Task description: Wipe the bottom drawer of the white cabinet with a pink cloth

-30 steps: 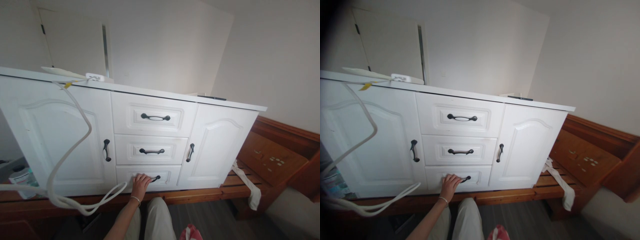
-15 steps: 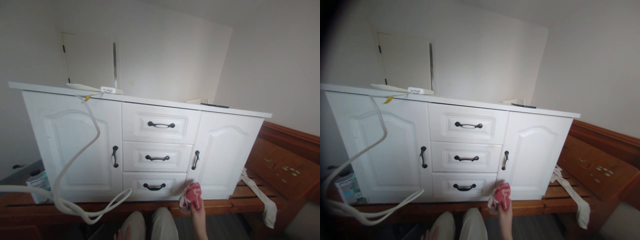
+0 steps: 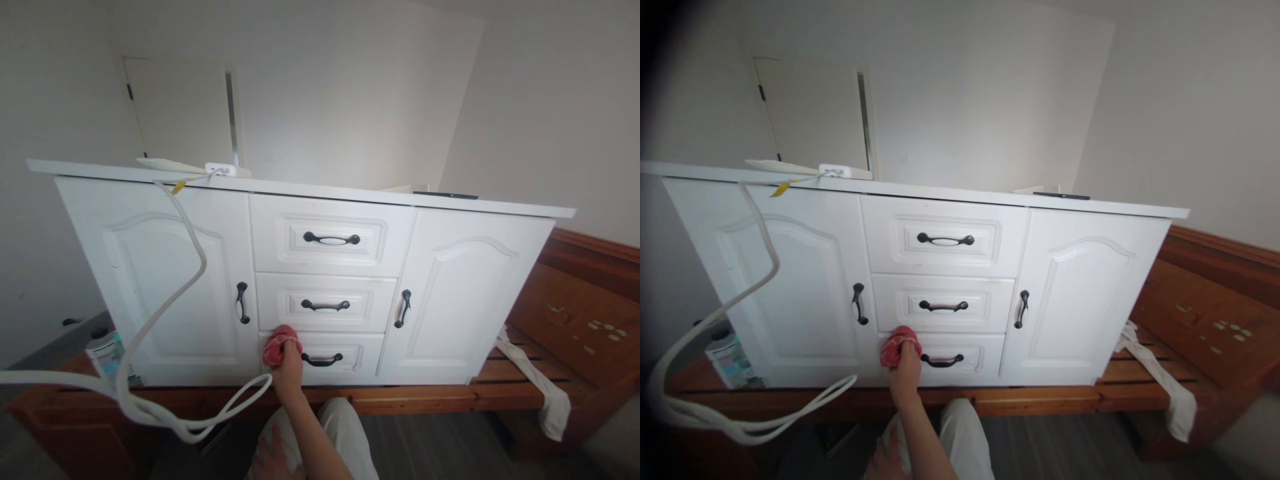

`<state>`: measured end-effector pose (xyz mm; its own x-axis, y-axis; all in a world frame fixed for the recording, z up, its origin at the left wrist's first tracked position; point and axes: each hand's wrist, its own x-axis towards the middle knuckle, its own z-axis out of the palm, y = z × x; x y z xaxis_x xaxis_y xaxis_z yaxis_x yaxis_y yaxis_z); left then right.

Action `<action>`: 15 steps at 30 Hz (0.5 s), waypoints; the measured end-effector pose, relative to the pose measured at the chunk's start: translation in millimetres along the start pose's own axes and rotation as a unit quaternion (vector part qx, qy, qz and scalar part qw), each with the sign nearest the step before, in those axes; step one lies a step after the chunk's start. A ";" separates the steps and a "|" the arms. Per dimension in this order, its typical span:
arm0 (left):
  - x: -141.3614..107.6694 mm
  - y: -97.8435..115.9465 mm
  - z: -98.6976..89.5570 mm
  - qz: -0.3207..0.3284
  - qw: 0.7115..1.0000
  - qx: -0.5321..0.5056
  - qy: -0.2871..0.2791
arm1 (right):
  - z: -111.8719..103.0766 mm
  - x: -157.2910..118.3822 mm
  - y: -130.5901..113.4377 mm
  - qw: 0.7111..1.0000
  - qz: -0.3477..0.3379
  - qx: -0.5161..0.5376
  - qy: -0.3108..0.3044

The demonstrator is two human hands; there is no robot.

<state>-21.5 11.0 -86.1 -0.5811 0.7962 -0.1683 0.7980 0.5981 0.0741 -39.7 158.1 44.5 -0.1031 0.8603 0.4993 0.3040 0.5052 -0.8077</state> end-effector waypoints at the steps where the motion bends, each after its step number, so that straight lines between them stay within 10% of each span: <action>1: -1.0 -2.4 -0.3 0.002 1.000 -0.005 0.004 | 16.9 -2.2 -3.6 1.000 -0.007 -0.023 -0.016; 7: -2.8 -3.4 -2.8 0.008 0.999 -0.025 0.027 | 43.2 -25.1 20.6 0.972 -0.047 -0.175 -0.148; 11: -4.8 6.1 -4.9 0.004 1.000 -0.007 0.018 | 4.0 -37.4 61.8 0.942 -0.032 -0.244 -0.230; 15: -6.9 10.5 -7.3 -0.004 1.000 -0.004 0.009 | -63.7 -44.8 103.2 0.950 -0.021 -0.255 -0.179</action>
<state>-10.2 12.4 -77.0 -0.5897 0.7934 -0.1508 0.7926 0.6044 0.0804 56.6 167.3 -41.3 -0.4125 0.8548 0.3149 0.7026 0.5186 -0.4873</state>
